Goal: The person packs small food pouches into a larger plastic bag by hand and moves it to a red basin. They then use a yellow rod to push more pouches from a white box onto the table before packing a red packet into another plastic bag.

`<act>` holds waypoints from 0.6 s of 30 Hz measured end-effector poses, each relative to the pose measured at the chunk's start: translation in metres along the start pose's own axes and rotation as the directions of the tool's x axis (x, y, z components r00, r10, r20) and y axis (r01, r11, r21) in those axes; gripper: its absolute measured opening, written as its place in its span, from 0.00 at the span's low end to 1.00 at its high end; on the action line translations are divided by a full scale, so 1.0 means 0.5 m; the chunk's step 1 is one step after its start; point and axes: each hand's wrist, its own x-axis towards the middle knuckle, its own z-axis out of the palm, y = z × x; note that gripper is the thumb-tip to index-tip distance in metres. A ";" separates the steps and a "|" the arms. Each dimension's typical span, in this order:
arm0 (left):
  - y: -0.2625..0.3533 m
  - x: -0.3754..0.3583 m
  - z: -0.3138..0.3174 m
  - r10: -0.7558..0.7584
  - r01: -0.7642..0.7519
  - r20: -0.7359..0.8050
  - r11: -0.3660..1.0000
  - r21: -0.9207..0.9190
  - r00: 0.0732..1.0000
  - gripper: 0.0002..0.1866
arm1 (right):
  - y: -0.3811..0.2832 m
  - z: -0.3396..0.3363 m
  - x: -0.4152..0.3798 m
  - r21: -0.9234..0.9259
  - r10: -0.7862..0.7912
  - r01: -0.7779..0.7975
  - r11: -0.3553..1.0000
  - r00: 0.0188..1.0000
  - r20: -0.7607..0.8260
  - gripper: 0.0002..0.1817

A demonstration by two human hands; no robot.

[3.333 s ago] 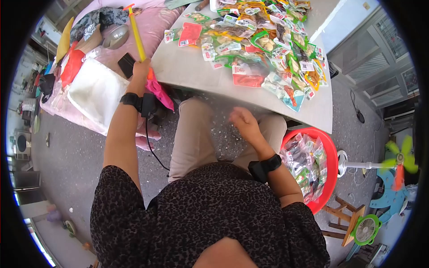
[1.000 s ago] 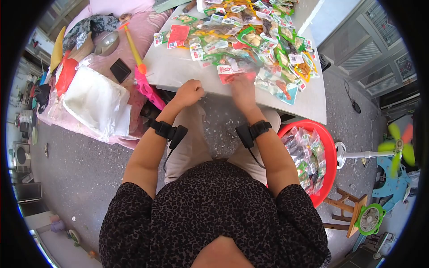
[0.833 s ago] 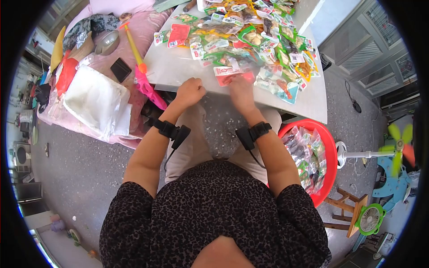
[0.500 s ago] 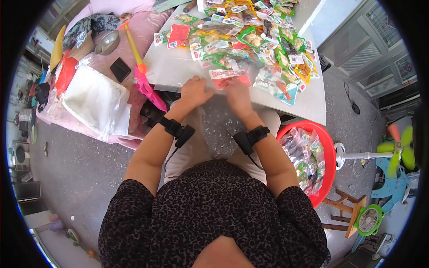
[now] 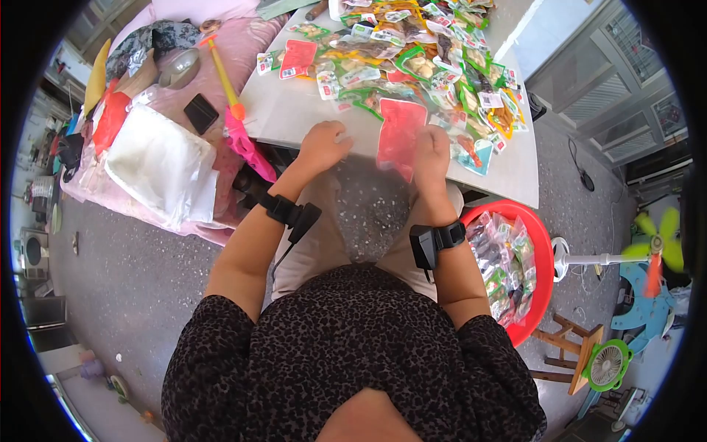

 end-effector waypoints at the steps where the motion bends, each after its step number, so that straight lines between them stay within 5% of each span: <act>1: 0.006 -0.012 0.001 -0.025 0.016 -0.047 0.982 -0.189 0.999 0.16 | 0.002 -0.005 -0.004 -0.004 -0.009 0.009 1.000 1.000 0.008 0.05; 4: 0.049 -0.059 -0.015 -0.123 0.403 0.401 0.522 -0.752 0.908 0.17 | 0.015 -0.013 -0.022 0.060 0.051 -0.055 0.997 0.997 0.065 0.05; 7: 0.061 -0.082 0.010 -0.141 0.300 0.265 0.478 -0.826 0.954 0.19 | 0.007 0.000 -0.039 0.211 0.235 -0.272 0.939 0.954 0.185 0.04; 10: 0.073 -0.076 -0.001 0.030 0.079 0.112 0.529 -0.845 0.993 0.19 | -0.010 0.004 -0.044 0.290 0.342 -0.416 0.862 0.899 0.274 0.03; 13: 0.095 -0.081 -0.024 0.156 0.356 0.414 0.298 -0.885 0.897 0.21 | 0.003 0.005 -0.052 0.392 0.390 -0.519 0.760 0.846 0.363 0.03; 16: 0.085 -0.085 0.003 0.141 0.415 0.441 0.179 -0.892 0.886 0.20 | 0.002 0.006 -0.056 0.392 0.413 -0.556 0.733 0.821 0.393 0.03; 18: 0.084 -0.087 0.005 0.185 0.386 0.455 0.316 -0.867 0.871 0.19 | -0.013 -0.003 -0.059 0.338 0.424 -0.572 0.747 0.802 0.420 0.03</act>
